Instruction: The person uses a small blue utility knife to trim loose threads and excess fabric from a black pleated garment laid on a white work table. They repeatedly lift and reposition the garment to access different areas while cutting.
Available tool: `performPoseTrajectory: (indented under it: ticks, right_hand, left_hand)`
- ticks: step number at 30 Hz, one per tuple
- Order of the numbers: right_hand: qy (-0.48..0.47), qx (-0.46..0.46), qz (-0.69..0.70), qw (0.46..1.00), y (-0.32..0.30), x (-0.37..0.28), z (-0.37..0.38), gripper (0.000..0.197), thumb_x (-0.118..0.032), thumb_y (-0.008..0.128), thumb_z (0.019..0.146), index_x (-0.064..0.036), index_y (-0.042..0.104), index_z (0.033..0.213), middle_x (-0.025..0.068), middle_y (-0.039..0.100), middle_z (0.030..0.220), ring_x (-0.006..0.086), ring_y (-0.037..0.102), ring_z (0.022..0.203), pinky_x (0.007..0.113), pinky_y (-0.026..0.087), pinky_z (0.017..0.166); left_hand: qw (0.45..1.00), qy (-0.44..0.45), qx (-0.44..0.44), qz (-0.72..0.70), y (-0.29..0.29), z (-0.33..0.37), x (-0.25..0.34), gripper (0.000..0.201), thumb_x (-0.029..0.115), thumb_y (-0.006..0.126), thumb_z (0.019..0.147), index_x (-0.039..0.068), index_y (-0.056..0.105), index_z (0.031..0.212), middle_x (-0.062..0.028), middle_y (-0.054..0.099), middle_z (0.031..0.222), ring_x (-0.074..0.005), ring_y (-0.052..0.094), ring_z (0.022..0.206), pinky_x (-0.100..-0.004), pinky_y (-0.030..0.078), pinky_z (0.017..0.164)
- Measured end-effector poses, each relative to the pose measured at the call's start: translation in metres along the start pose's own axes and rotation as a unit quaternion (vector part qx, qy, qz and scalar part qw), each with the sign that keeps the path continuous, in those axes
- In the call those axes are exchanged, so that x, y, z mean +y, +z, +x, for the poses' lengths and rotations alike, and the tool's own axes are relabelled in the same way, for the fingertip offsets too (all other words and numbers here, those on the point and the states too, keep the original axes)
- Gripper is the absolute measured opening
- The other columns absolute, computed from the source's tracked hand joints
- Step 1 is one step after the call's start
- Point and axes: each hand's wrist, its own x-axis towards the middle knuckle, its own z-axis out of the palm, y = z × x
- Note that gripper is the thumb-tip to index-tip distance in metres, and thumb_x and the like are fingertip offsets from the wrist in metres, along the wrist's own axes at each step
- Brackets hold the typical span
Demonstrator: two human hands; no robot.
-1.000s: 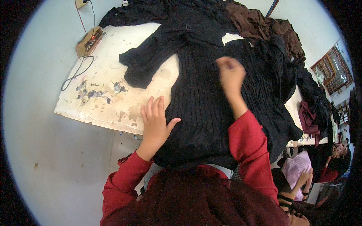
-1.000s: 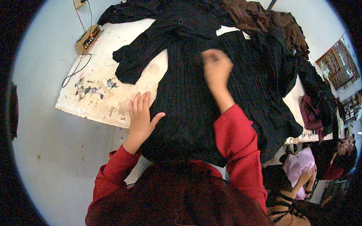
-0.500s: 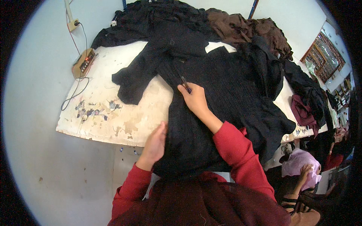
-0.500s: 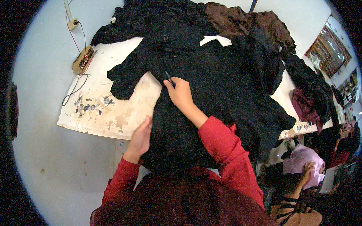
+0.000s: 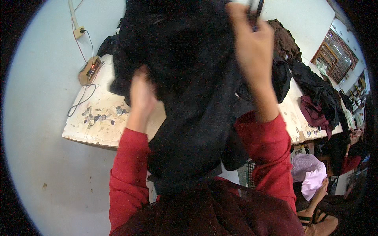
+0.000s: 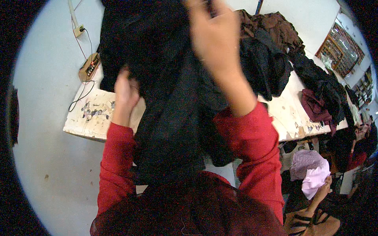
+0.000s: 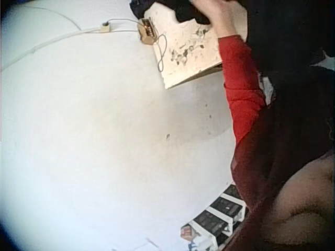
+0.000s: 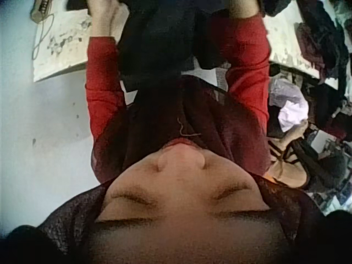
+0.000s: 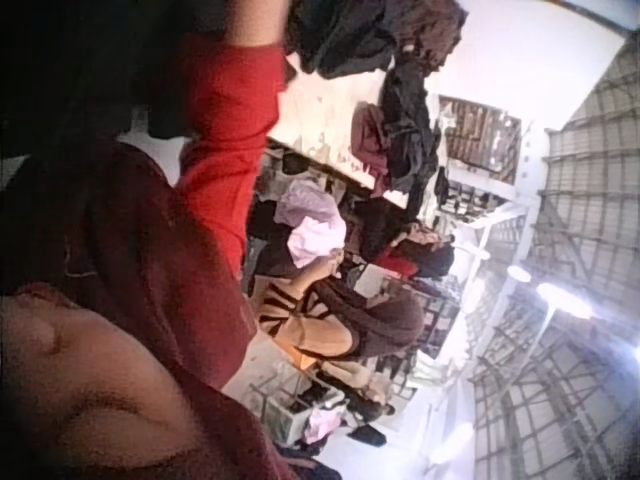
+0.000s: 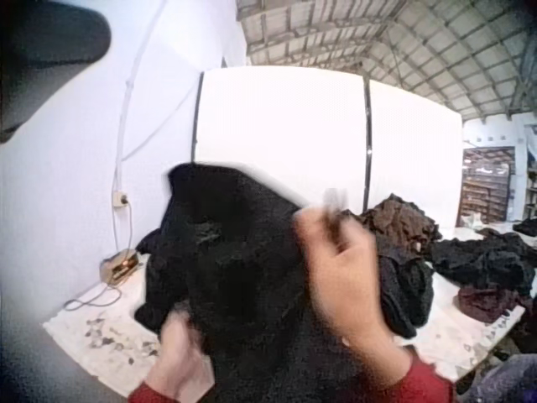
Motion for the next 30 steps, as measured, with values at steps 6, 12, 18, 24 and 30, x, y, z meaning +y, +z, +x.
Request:
performPoseTrajectory:
  ticks: [6, 12, 18, 24, 30]
  right_hand:
    - [-0.079, 0.137, -0.255, 0.954, -0.127, 0.094, 0.073, 0.040, -0.039, 0.062, 0.095, -0.0008, 0.071, 0.102, -0.0017, 0.061, 0.072, 0.0078, 0.050, 0.069, 0.025, 0.043, 0.066]
    - [-0.110, 0.007, -0.281, 0.953, -0.147, 0.103, 0.049, 0.034, -0.038, 0.060, 0.095, -0.0060, 0.069, 0.102, 0.0173, 0.065, 0.076, 0.0223, 0.056, 0.063, 0.034, 0.047, 0.065]
    - [0.052, -0.164, -0.327, 0.929, -0.092, 0.133, -0.040, 0.054, -0.037, 0.068, 0.086, -0.0165, 0.052, 0.134, 0.0118, 0.069, 0.103, 0.0331, 0.067, 0.093, 0.042, 0.052, 0.081]
    - [0.115, -0.458, -0.362, 0.804, -0.116, 0.091, -0.203, 0.071, -0.053, 0.067, 0.082, -0.0145, 0.048, 0.138, 0.0117, 0.045, 0.143, 0.0318, 0.069, 0.082, 0.040, 0.057, 0.071]
    - [0.156, -0.388, -0.326, 0.848, -0.150, 0.082, -0.224, 0.068, -0.052, 0.073, 0.076, -0.0098, 0.059, 0.128, 0.0136, 0.057, 0.134, 0.0296, 0.070, 0.090, 0.036, 0.057, 0.074]
  left_hand:
    - [0.851, 0.355, -0.026, 0.385, 0.014, 0.007, 0.124, 0.043, 0.039, 0.054, 0.098, 0.000, 0.065, 0.112, -0.0037, 0.065, 0.101, -0.0107, 0.055, 0.096, -0.0266, 0.041, 0.089]
    - [0.712, 0.461, -0.064, 0.526, 0.031, 0.041, 0.181, 0.034, 0.038, 0.059, 0.095, 0.007, 0.069, 0.102, -0.0084, 0.068, 0.083, -0.0150, 0.063, 0.077, -0.0292, 0.048, 0.071]
    - [0.620, 0.512, -0.120, 0.582, 0.016, 0.023, 0.032, 0.061, 0.044, 0.064, 0.086, 0.013, 0.048, 0.137, -0.0160, 0.056, 0.130, -0.0377, 0.048, 0.125, -0.0533, 0.033, 0.104]
    - [0.520, 0.167, -0.352, 0.760, -0.107, -0.055, -0.036, 0.082, 0.065, 0.052, 0.086, 0.018, 0.031, 0.151, -0.0092, 0.025, 0.158, -0.0285, 0.019, 0.147, -0.0547, 0.009, 0.117]
    - [0.489, 0.111, -0.427, 0.753, -0.131, -0.033, 0.015, 0.077, 0.049, 0.065, 0.083, 0.014, 0.038, 0.147, -0.0100, 0.028, 0.156, -0.0300, 0.024, 0.144, -0.0492, 0.017, 0.117]
